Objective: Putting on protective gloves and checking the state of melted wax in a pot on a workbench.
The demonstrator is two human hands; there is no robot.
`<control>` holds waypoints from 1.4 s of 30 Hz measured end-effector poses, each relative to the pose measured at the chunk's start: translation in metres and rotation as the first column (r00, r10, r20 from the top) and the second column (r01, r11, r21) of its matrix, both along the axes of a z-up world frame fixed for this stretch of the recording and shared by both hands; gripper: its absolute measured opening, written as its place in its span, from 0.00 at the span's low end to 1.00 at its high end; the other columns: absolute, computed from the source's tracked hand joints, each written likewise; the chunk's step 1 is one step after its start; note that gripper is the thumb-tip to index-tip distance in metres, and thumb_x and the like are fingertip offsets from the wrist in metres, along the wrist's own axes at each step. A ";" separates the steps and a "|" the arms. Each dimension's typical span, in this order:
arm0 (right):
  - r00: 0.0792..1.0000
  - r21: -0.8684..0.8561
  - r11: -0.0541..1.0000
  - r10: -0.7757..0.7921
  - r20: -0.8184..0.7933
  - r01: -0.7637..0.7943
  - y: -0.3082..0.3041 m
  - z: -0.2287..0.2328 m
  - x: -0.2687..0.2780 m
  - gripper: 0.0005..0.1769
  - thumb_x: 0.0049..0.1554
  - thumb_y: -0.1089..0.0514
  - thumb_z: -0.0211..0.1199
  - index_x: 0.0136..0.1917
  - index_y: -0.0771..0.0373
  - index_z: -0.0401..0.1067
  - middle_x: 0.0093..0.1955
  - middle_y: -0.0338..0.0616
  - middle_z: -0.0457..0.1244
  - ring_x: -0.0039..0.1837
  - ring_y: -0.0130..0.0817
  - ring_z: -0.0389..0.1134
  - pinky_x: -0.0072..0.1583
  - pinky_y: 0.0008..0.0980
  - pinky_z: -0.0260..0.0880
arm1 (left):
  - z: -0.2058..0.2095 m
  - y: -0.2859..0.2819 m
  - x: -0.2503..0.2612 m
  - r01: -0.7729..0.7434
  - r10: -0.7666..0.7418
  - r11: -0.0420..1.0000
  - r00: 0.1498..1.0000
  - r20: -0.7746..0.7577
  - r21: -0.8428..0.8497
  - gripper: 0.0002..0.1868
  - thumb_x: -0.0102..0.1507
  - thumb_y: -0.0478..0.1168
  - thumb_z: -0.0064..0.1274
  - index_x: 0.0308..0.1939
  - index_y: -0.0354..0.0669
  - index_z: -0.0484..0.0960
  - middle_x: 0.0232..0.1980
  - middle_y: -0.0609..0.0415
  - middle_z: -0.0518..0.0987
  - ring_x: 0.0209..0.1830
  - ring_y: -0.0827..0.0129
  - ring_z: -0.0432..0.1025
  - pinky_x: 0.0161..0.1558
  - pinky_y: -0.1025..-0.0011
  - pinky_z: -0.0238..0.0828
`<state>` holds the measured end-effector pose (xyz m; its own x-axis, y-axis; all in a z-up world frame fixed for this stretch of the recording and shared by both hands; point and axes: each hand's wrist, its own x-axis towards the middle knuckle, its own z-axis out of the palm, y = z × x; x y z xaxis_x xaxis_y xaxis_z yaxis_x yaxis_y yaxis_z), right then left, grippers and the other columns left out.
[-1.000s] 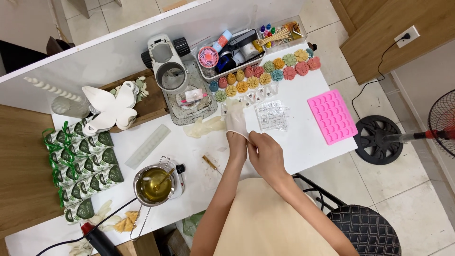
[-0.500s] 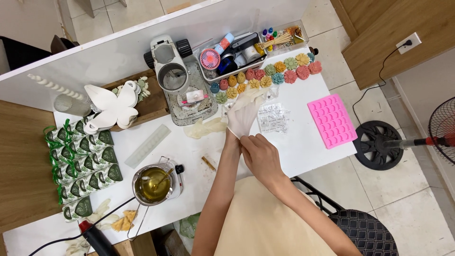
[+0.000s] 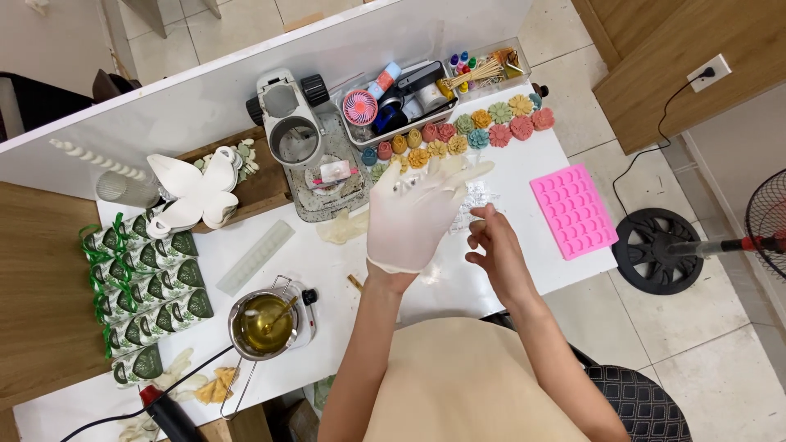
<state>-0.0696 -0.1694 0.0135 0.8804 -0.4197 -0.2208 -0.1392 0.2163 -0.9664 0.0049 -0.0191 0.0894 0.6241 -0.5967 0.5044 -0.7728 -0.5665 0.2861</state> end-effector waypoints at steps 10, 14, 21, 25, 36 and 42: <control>0.998 0.120 0.991 0.050 0.049 -0.055 0.008 -0.005 0.029 0.17 0.69 0.48 0.56 0.52 0.64 0.76 0.42 0.33 0.63 0.44 0.19 0.59 0.48 0.25 0.60 | 0.002 0.014 -0.028 0.009 -0.286 0.915 0.718 -0.634 -0.403 0.21 0.67 0.32 0.51 0.65 0.41 0.74 0.63 0.58 0.79 0.55 0.74 0.72 0.59 0.78 0.68; 0.996 -0.107 0.994 -0.012 0.092 0.022 0.017 0.015 0.028 0.17 0.67 0.49 0.57 0.49 0.63 0.79 0.40 0.29 0.65 0.40 0.16 0.58 0.43 0.22 0.61 | -0.012 0.022 -0.036 -0.671 -0.870 0.314 0.079 -0.486 -0.672 0.32 0.68 0.34 0.43 0.77 0.33 0.57 0.62 0.48 0.78 0.59 0.69 0.74 0.64 0.74 0.68; 0.994 -0.088 0.995 -0.028 0.108 0.038 0.018 0.020 0.029 0.17 0.67 0.49 0.57 0.49 0.63 0.79 0.37 0.30 0.65 0.39 0.17 0.60 0.43 0.22 0.62 | -0.040 0.031 -0.042 -0.790 -0.988 -0.002 0.095 -0.120 -0.613 0.40 0.70 0.55 0.40 0.78 0.33 0.49 0.72 0.43 0.68 0.70 0.53 0.67 0.72 0.60 0.63; 0.997 -0.064 0.997 -0.028 0.074 0.033 0.018 0.016 0.032 0.18 0.66 0.48 0.59 0.50 0.63 0.80 0.36 0.31 0.64 0.39 0.17 0.58 0.43 0.23 0.60 | -0.086 0.040 -0.048 -0.767 -0.910 0.051 0.228 -0.346 -0.640 0.34 0.71 0.52 0.43 0.78 0.45 0.55 0.76 0.49 0.64 0.73 0.56 0.64 0.73 0.54 0.60; 0.993 -0.062 0.992 0.111 0.049 -0.108 0.026 0.027 0.020 0.17 0.64 0.50 0.59 0.59 0.60 0.78 0.43 0.32 0.65 0.42 0.19 0.60 0.46 0.25 0.67 | -0.060 0.027 -0.024 -0.808 -0.961 -0.176 0.266 -0.081 -0.563 0.34 0.72 0.55 0.42 0.76 0.43 0.57 0.73 0.48 0.64 0.69 0.57 0.67 0.69 0.56 0.66; 0.868 -0.669 0.728 0.419 0.265 -0.148 0.050 0.042 -0.005 0.33 0.46 0.57 0.71 0.62 0.70 0.66 0.51 0.44 0.57 0.48 0.33 0.60 0.51 0.31 0.66 | -0.115 0.012 0.007 -0.458 -0.530 0.329 0.634 -0.563 -0.826 0.31 0.69 0.45 0.49 0.75 0.53 0.57 0.62 0.57 0.70 0.48 0.74 0.65 0.50 0.77 0.69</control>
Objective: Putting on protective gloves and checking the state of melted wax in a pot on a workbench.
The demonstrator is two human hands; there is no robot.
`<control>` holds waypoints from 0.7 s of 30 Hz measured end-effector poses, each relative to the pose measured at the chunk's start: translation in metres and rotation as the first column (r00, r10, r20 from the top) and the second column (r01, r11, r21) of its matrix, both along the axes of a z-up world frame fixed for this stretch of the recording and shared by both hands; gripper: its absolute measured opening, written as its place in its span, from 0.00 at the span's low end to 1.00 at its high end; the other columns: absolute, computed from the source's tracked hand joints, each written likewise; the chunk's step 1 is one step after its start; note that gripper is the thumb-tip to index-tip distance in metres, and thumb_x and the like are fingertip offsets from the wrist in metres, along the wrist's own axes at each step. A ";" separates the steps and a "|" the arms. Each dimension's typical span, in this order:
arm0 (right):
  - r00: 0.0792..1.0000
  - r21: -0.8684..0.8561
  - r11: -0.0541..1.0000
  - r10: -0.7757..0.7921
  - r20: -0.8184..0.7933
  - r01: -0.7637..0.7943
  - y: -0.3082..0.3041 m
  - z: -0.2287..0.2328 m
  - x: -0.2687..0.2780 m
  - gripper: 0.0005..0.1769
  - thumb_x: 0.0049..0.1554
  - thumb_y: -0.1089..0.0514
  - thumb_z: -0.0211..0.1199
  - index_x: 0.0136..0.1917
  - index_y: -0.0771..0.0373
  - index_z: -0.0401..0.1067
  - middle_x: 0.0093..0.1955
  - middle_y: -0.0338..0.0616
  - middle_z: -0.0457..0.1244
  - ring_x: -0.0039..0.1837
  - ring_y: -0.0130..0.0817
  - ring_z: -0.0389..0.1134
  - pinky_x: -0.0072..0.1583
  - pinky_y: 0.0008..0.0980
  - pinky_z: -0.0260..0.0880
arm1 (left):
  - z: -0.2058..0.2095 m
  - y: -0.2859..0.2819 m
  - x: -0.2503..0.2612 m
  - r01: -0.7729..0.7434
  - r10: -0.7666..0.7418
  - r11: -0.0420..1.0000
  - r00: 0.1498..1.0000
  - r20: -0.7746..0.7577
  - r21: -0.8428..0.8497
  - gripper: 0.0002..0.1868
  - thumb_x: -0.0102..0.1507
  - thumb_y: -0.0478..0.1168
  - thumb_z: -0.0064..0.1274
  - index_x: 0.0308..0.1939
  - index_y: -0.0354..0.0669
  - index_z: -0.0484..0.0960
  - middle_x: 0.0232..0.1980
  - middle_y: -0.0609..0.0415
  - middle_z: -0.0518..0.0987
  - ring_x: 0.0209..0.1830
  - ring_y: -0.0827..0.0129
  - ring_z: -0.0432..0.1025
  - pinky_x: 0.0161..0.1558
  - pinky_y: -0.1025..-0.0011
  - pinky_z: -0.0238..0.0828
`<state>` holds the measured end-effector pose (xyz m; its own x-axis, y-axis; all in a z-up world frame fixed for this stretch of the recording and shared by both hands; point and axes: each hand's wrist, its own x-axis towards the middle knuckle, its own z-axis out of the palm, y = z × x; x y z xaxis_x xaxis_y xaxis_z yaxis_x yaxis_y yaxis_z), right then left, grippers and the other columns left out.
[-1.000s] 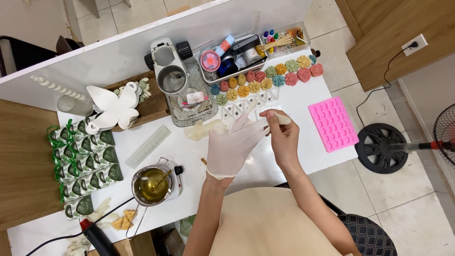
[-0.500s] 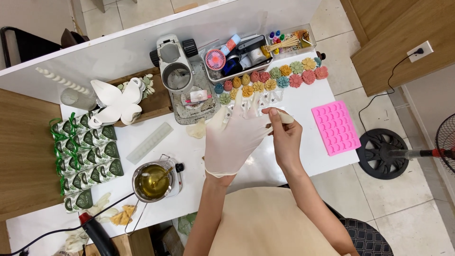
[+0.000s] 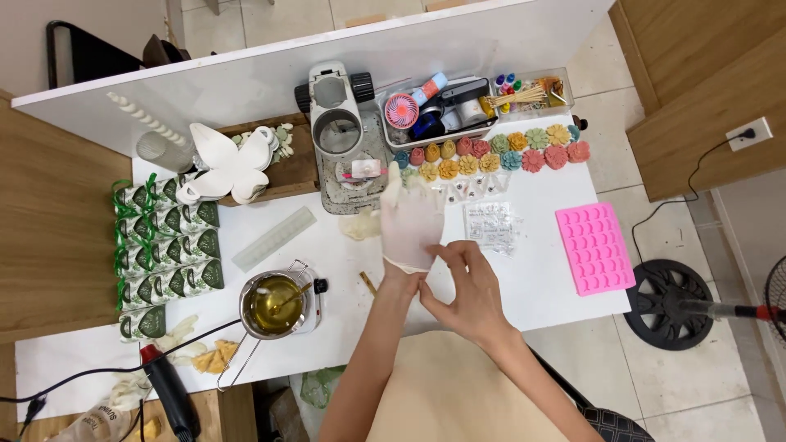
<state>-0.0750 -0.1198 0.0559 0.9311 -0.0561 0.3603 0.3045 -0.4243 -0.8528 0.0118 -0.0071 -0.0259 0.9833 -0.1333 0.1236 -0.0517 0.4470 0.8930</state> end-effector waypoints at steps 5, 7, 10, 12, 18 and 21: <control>0.984 -0.375 0.927 0.065 0.166 0.002 -0.005 -0.028 0.008 0.14 0.50 0.65 0.68 0.51 0.61 0.75 0.44 0.37 0.65 0.46 0.37 0.66 0.46 0.38 0.64 | -0.054 -0.011 0.008 0.008 -0.256 0.767 0.921 -0.294 -0.641 0.17 0.81 0.58 0.41 0.53 0.49 0.70 0.46 0.62 0.68 0.44 0.74 0.65 0.42 0.74 0.66; 0.984 -0.399 0.917 0.075 0.164 -0.004 -0.006 -0.034 0.013 0.11 0.50 0.65 0.68 0.48 0.60 0.74 0.42 0.37 0.65 0.45 0.37 0.66 0.45 0.39 0.64 | -0.023 -0.016 0.007 -0.094 -0.171 0.855 0.878 -0.448 -0.510 0.19 0.76 0.59 0.39 0.58 0.51 0.70 0.50 0.63 0.68 0.51 0.75 0.65 0.48 0.74 0.65; 0.996 -0.427 0.904 0.025 0.082 0.013 -0.004 -0.055 0.022 0.10 0.47 0.66 0.67 0.41 0.61 0.69 0.38 0.39 0.62 0.42 0.39 0.63 0.42 0.39 0.62 | -0.019 -0.018 -0.002 -0.142 -0.054 0.938 0.841 -0.539 -0.315 0.27 0.71 0.60 0.34 0.69 0.52 0.64 0.64 0.64 0.66 0.67 0.73 0.60 0.61 0.72 0.58; 0.999 -0.438 0.898 -0.040 0.015 0.042 -0.006 -0.090 0.030 0.11 0.44 0.66 0.67 0.37 0.62 0.65 0.35 0.41 0.60 0.40 0.42 0.61 0.40 0.40 0.61 | -0.037 -0.021 -0.009 -0.095 -0.054 0.956 0.872 -0.486 -0.277 0.32 0.69 0.59 0.31 0.75 0.53 0.58 0.74 0.65 0.63 0.76 0.71 0.56 0.69 0.70 0.52; 0.900 0.269 0.929 -0.124 -0.418 0.253 -0.001 -0.154 0.033 0.17 0.55 0.73 0.57 0.36 0.66 0.48 0.34 0.46 0.44 0.41 0.36 0.43 0.39 0.32 0.49 | 0.043 -0.024 -0.002 -0.146 0.164 0.979 0.979 -0.123 0.141 0.41 0.72 0.49 0.33 0.82 0.52 0.25 0.86 0.56 0.36 0.85 0.64 0.35 0.78 0.64 0.31; 0.919 0.256 0.936 -0.134 -0.371 0.240 0.020 -0.103 0.019 0.15 0.55 0.71 0.58 0.37 0.66 0.52 0.34 0.47 0.47 0.39 0.32 0.48 0.37 0.32 0.56 | 0.031 -0.022 0.028 -0.285 0.285 0.958 0.959 0.011 0.043 0.38 0.73 0.46 0.32 0.84 0.48 0.34 0.89 0.52 0.34 0.87 0.63 0.34 0.81 0.64 0.28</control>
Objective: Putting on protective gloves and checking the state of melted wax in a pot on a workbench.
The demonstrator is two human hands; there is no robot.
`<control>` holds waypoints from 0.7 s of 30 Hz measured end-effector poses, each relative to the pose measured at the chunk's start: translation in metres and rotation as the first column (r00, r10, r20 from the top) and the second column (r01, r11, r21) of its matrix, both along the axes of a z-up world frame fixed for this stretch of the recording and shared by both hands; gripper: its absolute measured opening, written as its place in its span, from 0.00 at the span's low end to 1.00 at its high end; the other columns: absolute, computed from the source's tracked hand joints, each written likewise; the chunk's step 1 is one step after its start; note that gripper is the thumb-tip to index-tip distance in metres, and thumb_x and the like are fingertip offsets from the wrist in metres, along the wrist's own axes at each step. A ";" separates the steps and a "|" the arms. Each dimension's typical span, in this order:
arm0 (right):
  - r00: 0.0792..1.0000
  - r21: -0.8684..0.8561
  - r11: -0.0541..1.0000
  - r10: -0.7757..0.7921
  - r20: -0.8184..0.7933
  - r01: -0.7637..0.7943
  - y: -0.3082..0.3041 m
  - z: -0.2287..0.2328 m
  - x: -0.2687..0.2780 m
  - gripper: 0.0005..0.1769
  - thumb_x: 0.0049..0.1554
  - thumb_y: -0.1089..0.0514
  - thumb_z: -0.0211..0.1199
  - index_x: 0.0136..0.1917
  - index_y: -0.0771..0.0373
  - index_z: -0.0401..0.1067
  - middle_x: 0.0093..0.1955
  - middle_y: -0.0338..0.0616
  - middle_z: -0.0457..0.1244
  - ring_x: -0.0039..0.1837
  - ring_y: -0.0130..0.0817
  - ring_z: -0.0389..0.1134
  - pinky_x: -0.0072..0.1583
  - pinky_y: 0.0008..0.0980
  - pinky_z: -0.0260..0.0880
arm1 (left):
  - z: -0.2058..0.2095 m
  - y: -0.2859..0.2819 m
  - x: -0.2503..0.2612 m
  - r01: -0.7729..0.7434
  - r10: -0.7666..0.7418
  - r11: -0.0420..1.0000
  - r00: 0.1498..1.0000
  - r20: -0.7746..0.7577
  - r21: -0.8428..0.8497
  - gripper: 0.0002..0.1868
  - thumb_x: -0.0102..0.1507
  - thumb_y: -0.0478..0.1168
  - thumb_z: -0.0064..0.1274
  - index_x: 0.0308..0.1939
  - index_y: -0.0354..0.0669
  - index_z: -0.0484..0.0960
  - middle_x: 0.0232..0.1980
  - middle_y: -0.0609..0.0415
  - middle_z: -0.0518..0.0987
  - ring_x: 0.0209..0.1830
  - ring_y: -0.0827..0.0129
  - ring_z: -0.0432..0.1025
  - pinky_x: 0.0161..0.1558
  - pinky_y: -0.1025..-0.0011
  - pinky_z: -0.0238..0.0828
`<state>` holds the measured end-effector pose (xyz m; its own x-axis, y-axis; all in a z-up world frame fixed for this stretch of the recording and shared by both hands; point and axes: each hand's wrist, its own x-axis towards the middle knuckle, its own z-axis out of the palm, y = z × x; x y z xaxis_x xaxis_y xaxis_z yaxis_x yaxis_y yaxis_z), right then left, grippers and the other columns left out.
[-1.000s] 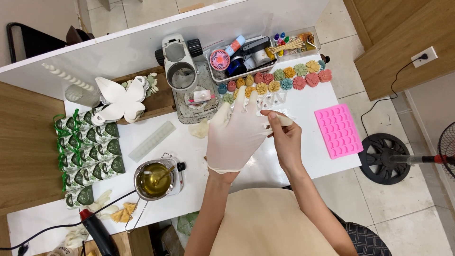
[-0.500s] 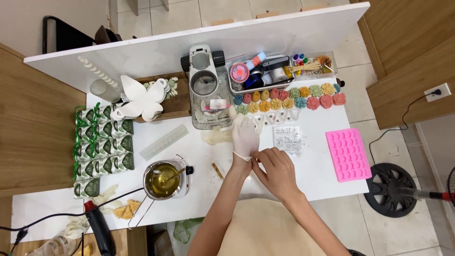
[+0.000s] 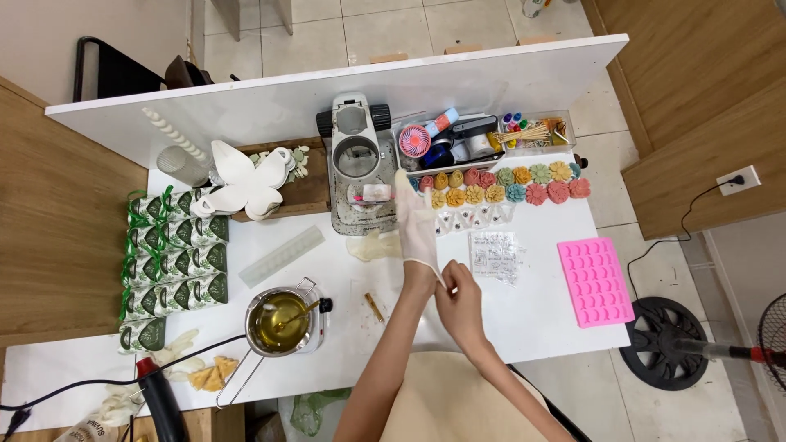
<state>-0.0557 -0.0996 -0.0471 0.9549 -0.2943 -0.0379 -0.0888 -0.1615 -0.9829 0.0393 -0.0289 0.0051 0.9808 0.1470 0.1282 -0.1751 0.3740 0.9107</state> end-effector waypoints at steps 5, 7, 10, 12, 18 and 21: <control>0.981 -0.356 0.918 0.195 0.016 -0.177 0.009 0.043 -0.014 0.05 0.54 0.72 0.57 0.40 0.69 0.62 0.37 0.50 0.54 0.35 0.41 0.56 0.38 0.40 0.58 | -0.043 0.000 0.033 0.013 -0.130 0.878 0.969 -0.211 -0.478 0.36 0.69 0.43 0.36 0.81 0.44 0.48 0.86 0.50 0.46 0.83 0.59 0.42 0.77 0.58 0.34; 0.981 -0.334 0.924 0.195 0.002 -0.183 0.003 0.050 -0.014 0.06 0.53 0.71 0.57 0.44 0.68 0.65 0.37 0.50 0.55 0.35 0.41 0.58 0.38 0.40 0.60 | -0.054 -0.016 0.036 -0.070 -0.165 0.847 0.907 -0.386 -0.527 0.35 0.69 0.45 0.36 0.81 0.50 0.48 0.84 0.54 0.47 0.84 0.61 0.43 0.78 0.59 0.37; 0.993 -0.382 0.918 0.115 -0.011 -0.111 -0.015 0.052 -0.005 0.06 0.52 0.71 0.59 0.44 0.69 0.66 0.38 0.50 0.56 0.36 0.42 0.60 0.39 0.41 0.62 | -0.078 -0.039 0.035 -0.088 -0.063 0.946 0.893 -0.446 -0.310 0.36 0.69 0.43 0.37 0.81 0.51 0.45 0.85 0.54 0.44 0.85 0.62 0.39 0.79 0.63 0.35; 0.999 -0.446 0.894 0.044 0.002 -0.039 -0.023 0.063 0.003 0.06 0.52 0.70 0.60 0.39 0.69 0.63 0.37 0.49 0.56 0.37 0.42 0.59 0.40 0.41 0.62 | -0.069 -0.045 0.028 -0.062 0.052 0.998 0.955 -0.293 -0.024 0.37 0.70 0.40 0.38 0.81 0.46 0.43 0.86 0.51 0.41 0.86 0.61 0.35 0.80 0.65 0.30; 0.985 -0.374 0.926 0.025 0.170 0.041 -0.047 0.076 0.013 0.12 0.48 0.71 0.57 0.48 0.66 0.68 0.41 0.44 0.62 0.41 0.35 0.66 0.43 0.33 0.71 | -0.030 -0.050 -0.017 0.007 0.035 0.868 0.996 -0.076 0.497 0.37 0.68 0.36 0.35 0.82 0.41 0.44 0.86 0.39 0.45 0.86 0.52 0.38 0.80 0.62 0.33; 0.994 -0.486 0.868 -0.060 0.094 0.098 -0.052 0.073 0.013 0.22 0.50 0.73 0.57 0.56 0.61 0.79 0.40 0.44 0.61 0.40 0.37 0.64 0.42 0.37 0.66 | -0.028 -0.057 -0.014 0.037 -0.046 0.896 0.999 0.009 0.442 0.35 0.71 0.37 0.36 0.82 0.39 0.45 0.84 0.36 0.48 0.85 0.52 0.43 0.78 0.63 0.42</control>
